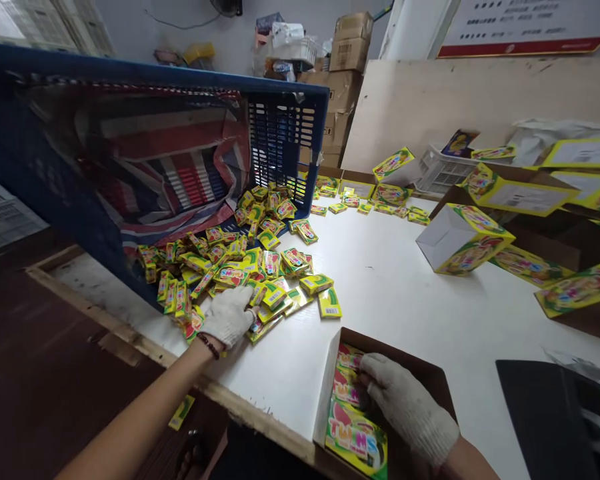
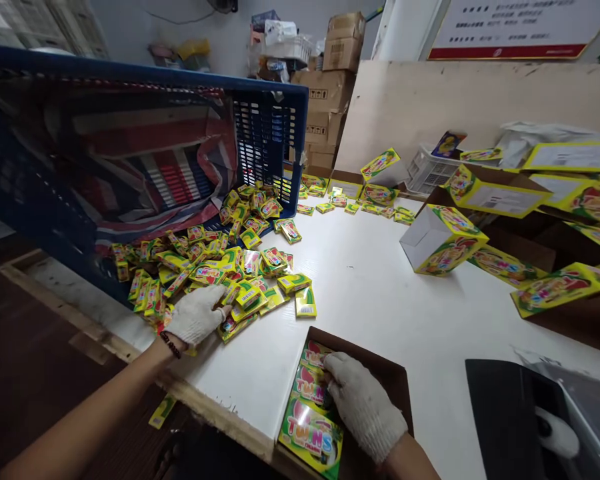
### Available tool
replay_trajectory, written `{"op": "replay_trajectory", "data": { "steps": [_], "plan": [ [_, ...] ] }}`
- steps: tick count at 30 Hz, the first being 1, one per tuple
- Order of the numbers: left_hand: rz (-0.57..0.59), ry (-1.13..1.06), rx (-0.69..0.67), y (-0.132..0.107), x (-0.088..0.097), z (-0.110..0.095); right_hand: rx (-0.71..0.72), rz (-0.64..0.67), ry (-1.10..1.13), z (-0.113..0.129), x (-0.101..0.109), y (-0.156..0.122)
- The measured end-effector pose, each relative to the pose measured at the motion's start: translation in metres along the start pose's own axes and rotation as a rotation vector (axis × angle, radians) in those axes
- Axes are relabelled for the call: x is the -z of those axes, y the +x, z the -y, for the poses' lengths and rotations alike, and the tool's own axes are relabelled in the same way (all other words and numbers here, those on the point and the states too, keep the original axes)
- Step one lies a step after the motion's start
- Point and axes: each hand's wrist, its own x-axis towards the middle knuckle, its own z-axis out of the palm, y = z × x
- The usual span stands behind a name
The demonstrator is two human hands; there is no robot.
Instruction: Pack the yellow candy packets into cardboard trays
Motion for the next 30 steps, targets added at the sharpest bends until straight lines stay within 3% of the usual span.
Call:
{"op": "replay_trajectory", "data": {
  "steps": [1,3,6,9,12,14,16,19,23,25,27,30],
  "plan": [
    [-0.027,-0.009,0.006,0.000,0.000,0.006,-0.002,-0.051,0.015,0.002,0.003,-0.001],
    [-0.191,-0.074,0.070,-0.005,0.004,0.012,0.034,-0.185,0.067,0.008,0.010,-0.004],
    [-0.360,-0.368,0.111,-0.018,0.018,-0.001,0.196,-0.429,0.140,0.025,0.021,-0.008],
    [-0.286,-0.686,-0.161,-0.039,0.029,-0.037,0.395,-0.597,0.058,0.050,0.029,-0.008],
    [-0.235,-0.789,-0.521,-0.060,0.029,-0.077,0.502,-0.486,-0.125,0.067,0.034,-0.006],
    [-0.244,-0.822,-0.594,-0.062,0.024,-0.090,0.474,-0.359,-0.165,0.066,0.037,-0.007],
    [-0.250,-0.766,-0.467,-0.049,0.016,-0.087,0.363,-0.325,-0.060,0.057,0.039,-0.011],
    [-0.192,-0.462,-0.183,-0.009,0.002,-0.061,0.132,-0.343,0.242,0.041,0.044,-0.021],
    [-0.042,-0.275,-0.052,0.028,-0.011,-0.029,-0.043,-0.252,0.520,0.036,0.046,-0.029],
    [-0.121,-0.403,0.017,0.028,-0.011,-0.028,-0.059,-0.233,0.677,0.040,0.042,-0.027],
    [-0.215,-0.727,0.106,0.017,-0.007,-0.035,-0.085,-0.225,0.862,0.046,0.037,-0.020],
    [-0.153,-1.282,0.177,-0.004,0.001,-0.054,-0.094,-0.188,1.017,0.054,0.031,-0.004]
  ]
}}
